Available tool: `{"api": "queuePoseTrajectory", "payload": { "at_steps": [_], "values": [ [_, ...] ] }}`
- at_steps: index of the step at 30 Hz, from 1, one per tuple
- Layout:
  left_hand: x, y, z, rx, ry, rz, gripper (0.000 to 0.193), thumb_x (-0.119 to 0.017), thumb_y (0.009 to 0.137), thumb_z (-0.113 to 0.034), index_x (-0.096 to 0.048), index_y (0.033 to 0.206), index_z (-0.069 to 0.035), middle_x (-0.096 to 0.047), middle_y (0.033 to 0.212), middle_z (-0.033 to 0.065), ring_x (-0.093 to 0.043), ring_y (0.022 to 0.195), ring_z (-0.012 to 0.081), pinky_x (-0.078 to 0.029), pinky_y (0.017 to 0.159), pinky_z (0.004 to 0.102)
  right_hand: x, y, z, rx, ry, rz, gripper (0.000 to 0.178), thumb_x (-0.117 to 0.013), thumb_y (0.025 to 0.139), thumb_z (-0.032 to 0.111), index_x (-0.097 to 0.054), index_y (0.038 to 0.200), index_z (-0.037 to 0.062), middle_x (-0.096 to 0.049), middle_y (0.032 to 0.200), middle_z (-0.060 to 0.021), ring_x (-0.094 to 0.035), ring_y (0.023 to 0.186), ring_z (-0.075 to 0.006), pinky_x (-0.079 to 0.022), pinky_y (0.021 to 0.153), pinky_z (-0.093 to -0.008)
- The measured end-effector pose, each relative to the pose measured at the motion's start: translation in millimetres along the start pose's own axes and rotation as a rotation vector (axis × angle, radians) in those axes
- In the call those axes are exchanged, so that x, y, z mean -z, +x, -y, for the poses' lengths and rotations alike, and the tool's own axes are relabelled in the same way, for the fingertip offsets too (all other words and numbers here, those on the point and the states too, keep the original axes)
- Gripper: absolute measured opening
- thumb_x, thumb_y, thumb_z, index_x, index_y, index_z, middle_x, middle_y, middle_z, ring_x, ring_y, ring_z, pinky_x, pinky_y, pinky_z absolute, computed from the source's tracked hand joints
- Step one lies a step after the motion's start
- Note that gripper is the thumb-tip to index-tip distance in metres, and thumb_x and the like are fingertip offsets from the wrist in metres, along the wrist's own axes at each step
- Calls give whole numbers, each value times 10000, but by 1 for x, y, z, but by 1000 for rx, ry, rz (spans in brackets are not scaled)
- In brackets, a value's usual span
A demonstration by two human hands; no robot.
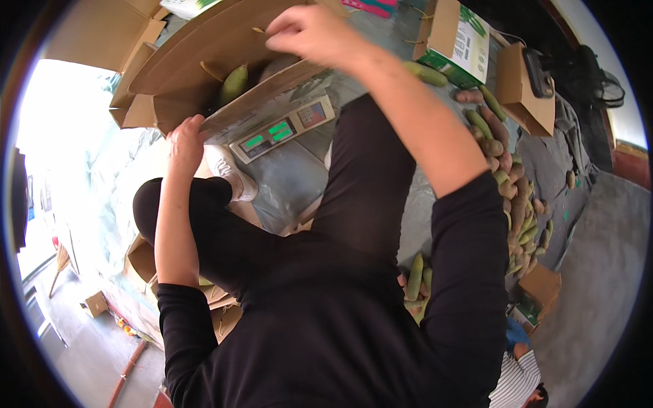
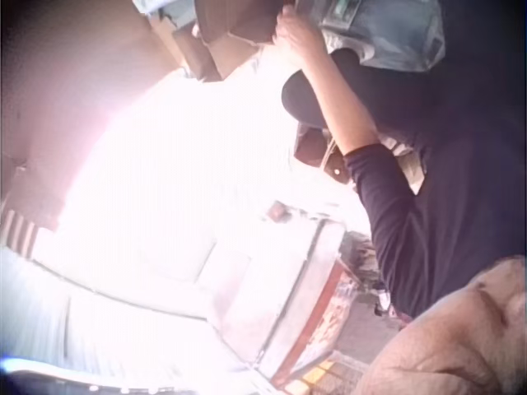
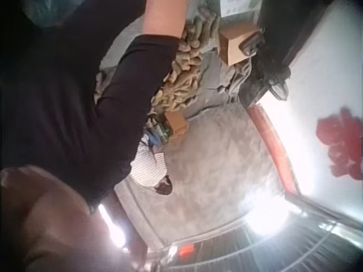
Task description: The recorder picks up produce from the floor, weighs it on a digital scale, and packs it into cardboard gift boxes.
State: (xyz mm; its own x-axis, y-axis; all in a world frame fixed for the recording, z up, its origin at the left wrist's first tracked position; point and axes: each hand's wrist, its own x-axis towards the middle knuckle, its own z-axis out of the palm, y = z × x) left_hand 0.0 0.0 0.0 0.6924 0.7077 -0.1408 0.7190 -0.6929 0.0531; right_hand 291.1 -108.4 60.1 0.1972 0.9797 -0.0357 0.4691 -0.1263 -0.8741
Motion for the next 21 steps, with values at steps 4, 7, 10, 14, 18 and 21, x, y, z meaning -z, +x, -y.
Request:
{"api": "queuePoseTrajectory", "payload": {
  "at_steps": [4,7,10,14,18,21],
  "values": [
    [-9,3,4,-28,-12,-75,253,-639,767,-111,-589,1014,-84,-636,974,117,-591,958,314,-436,825,436,55,-87,-38,-96,165,-235,325,-592,880,267,-593,1146,81,-643,1026,-28,-586,945,-107,-428,832,-256],
    [-8,1,-2,-34,-1,-101,302,-633,771,-98,-588,1069,-85,-632,1037,129,-585,989,315,-436,845,432,74,-164,-98,-395,262,-419,318,-593,876,270,-596,1139,90,-648,1009,-22,-586,918,-93,-424,807,-253],
    [-12,7,-3,-69,-39,-104,350,-627,776,-100,-580,1123,-90,-623,1079,135,-577,1021,315,-444,860,422,66,-251,-156,-692,226,-538,267,-620,834,165,-618,1068,36,-647,921,-47,-578,762,-107,-465,682,-259],
    [-12,6,6,-88,-29,-125,374,-621,794,-127,-566,1164,-109,-614,1110,129,-573,1036,308,-442,882,405,16,-345,-217,-865,99,-543,206,-622,809,133,-642,977,14,-640,757,-50,-582,674,-125,-472,588,-284],
    [-20,11,4,-146,-81,-163,381,-621,810,-148,-562,1183,-95,-619,1108,122,-582,1024,294,-431,894,394,-45,-461,-288,-1043,120,-532,192,-657,770,171,-644,878,13,-646,743,-92,-620,669,-171,-488,624,-311],
    [-21,12,9,-158,-81,-181,376,-628,812,-160,-573,1176,-82,-624,1102,122,-588,1015,285,-428,894,385,-96,-519,-309,-1209,9,-456,219,-663,755,225,-651,868,38,-659,776,-124,-637,726,-258,-496,677,-360]
  ]
}}
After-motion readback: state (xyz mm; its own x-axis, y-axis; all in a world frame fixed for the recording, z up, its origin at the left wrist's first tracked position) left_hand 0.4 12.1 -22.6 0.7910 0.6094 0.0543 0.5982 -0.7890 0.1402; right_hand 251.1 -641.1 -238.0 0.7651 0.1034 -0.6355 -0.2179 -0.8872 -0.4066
